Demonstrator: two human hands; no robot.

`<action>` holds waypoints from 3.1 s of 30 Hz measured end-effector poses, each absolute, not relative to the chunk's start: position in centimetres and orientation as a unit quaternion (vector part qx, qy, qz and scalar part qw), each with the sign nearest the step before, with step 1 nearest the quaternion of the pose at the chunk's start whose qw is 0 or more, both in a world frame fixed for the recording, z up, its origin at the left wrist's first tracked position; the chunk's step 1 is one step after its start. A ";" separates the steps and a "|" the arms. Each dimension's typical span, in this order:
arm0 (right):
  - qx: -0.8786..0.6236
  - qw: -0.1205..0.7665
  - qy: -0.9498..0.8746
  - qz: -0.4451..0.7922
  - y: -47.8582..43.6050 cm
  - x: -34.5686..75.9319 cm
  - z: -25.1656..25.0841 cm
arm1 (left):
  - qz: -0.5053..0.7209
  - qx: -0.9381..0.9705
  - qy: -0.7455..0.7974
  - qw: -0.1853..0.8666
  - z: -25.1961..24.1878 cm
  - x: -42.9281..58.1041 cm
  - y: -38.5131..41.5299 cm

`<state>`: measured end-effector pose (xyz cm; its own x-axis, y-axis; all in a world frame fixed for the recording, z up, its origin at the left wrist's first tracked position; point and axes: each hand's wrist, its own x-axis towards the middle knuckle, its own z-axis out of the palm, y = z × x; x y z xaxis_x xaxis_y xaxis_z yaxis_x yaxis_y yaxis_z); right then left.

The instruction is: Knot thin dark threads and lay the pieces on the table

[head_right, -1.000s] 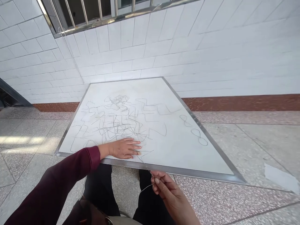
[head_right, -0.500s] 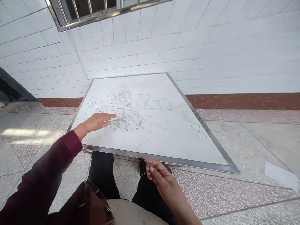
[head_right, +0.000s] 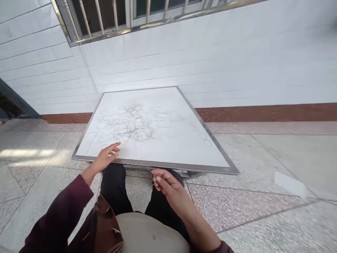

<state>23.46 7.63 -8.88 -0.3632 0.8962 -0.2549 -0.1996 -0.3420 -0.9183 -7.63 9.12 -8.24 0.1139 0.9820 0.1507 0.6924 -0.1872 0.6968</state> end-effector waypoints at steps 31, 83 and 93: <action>-0.265 0.396 -0.787 0.392 6.7 20.3 -3.5 | 0.644 0.426 0.520 0.365 -3.2 4.0 1.7; -0.213 0.404 -0.417 0.786 4.5 18.3 -4.4 | 0.717 0.274 0.352 0.535 -2.9 5.7 0.4; -0.212 0.423 -0.464 0.749 3.9 17.9 -4.4 | 0.683 0.383 0.415 0.464 -2.6 5.9 -0.2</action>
